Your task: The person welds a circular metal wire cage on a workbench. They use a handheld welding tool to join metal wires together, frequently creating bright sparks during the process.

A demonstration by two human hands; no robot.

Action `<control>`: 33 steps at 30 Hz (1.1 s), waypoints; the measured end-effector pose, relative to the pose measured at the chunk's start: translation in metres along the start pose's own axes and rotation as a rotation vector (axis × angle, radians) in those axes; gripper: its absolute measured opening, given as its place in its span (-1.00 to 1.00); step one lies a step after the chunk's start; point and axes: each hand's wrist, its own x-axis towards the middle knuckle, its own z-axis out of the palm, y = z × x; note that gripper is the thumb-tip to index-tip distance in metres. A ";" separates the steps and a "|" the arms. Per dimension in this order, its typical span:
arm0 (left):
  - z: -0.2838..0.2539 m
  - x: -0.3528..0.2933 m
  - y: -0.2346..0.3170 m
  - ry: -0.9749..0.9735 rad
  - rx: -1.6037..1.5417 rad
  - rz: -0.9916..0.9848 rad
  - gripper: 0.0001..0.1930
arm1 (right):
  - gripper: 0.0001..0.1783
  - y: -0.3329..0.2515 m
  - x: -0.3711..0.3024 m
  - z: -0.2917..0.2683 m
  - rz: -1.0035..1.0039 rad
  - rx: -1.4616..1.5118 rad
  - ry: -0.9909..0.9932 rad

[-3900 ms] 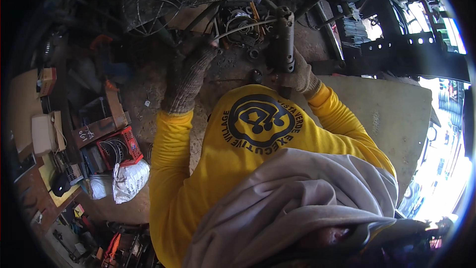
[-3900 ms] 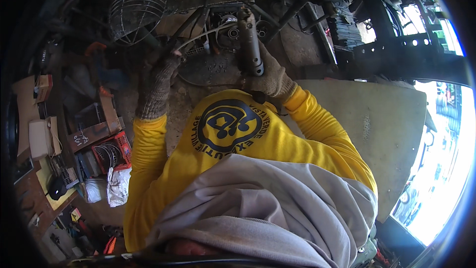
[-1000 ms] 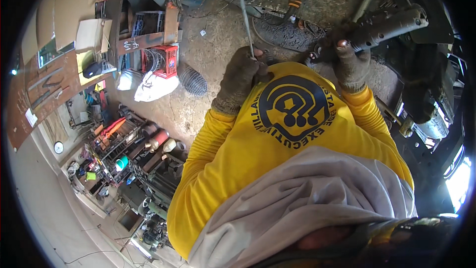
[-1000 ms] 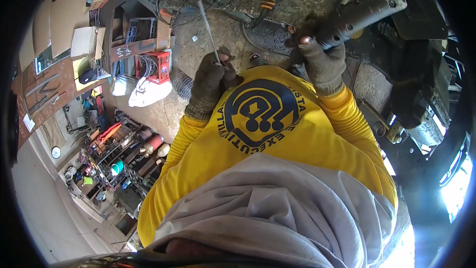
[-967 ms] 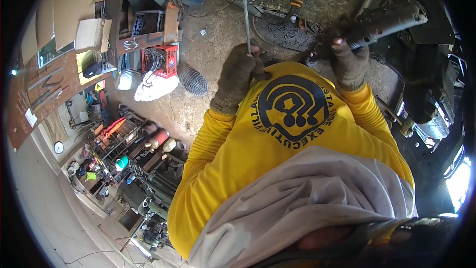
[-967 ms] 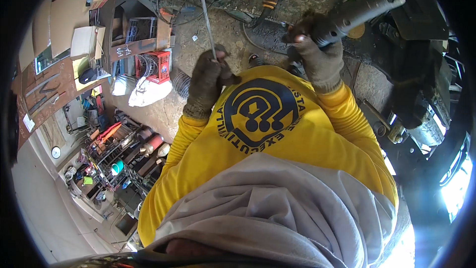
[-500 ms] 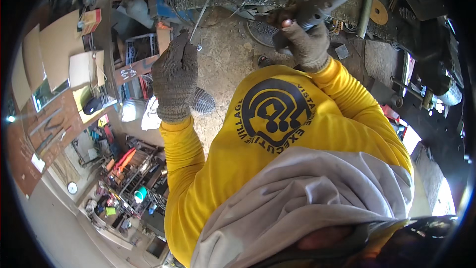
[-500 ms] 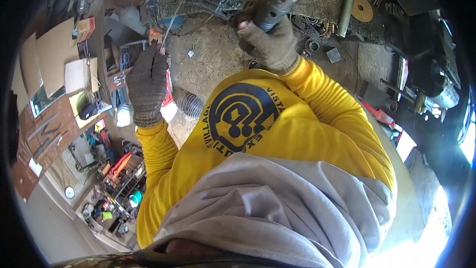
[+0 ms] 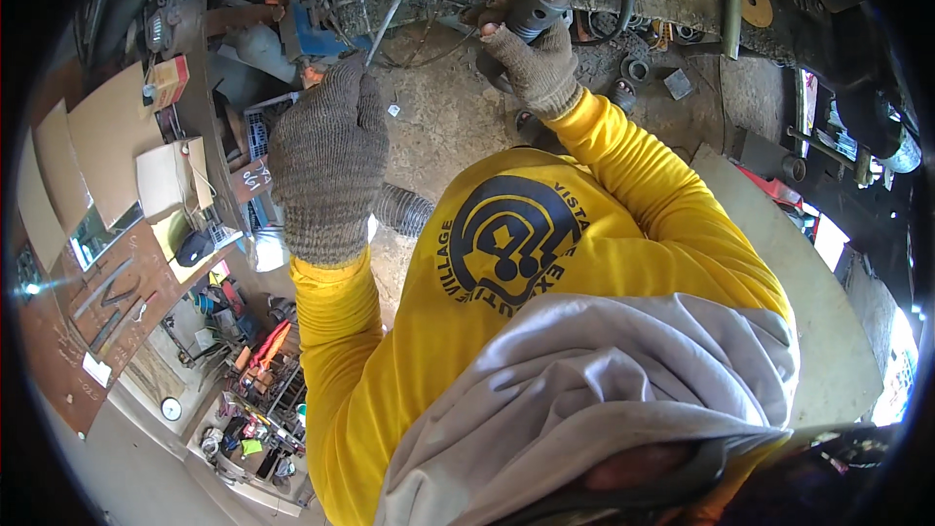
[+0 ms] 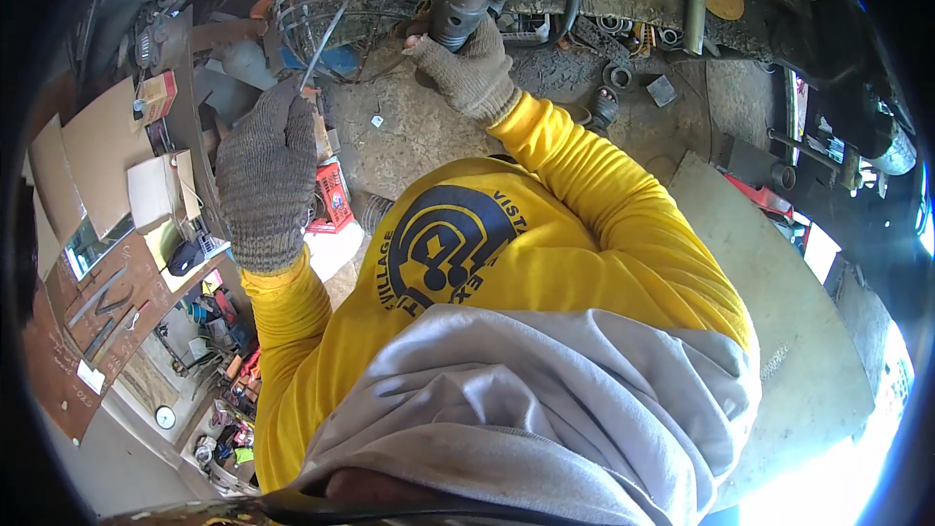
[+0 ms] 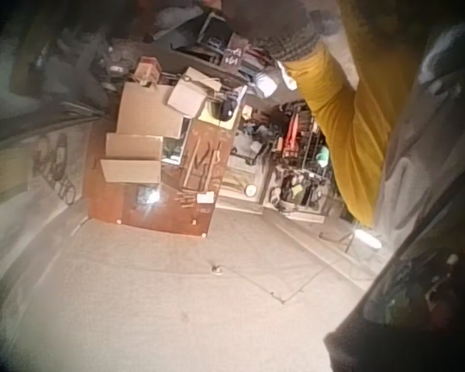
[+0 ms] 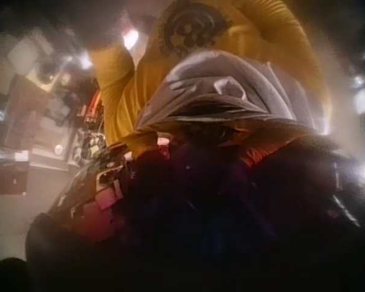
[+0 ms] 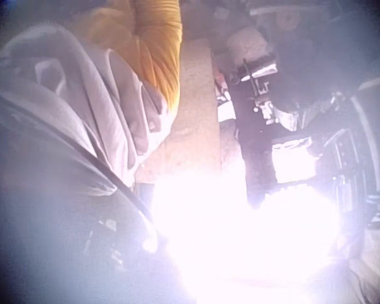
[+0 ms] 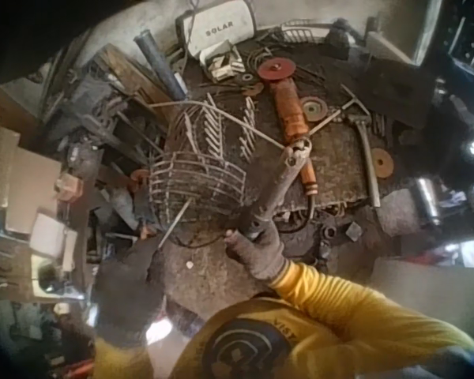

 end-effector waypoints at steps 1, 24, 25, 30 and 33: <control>0.000 0.003 0.001 -0.003 -0.002 0.005 -0.83 | -0.63 -0.003 0.000 -0.001 0.095 0.039 -0.018; 0.025 -0.014 -0.015 0.005 -0.019 -0.120 -0.75 | -0.69 -0.012 0.012 -0.006 -0.285 -0.423 0.051; 0.024 -0.013 -0.019 0.007 -0.021 -0.117 -0.75 | -0.71 -0.008 0.013 -0.004 -0.308 -0.401 0.055; 0.022 -0.013 -0.026 0.012 -0.038 -0.089 -0.74 | -0.71 -0.015 0.000 0.000 -0.263 -0.455 0.052; 0.019 -0.007 -0.025 -0.016 -0.006 -0.063 -0.74 | -0.66 -0.024 -0.008 0.005 -0.188 -0.374 0.211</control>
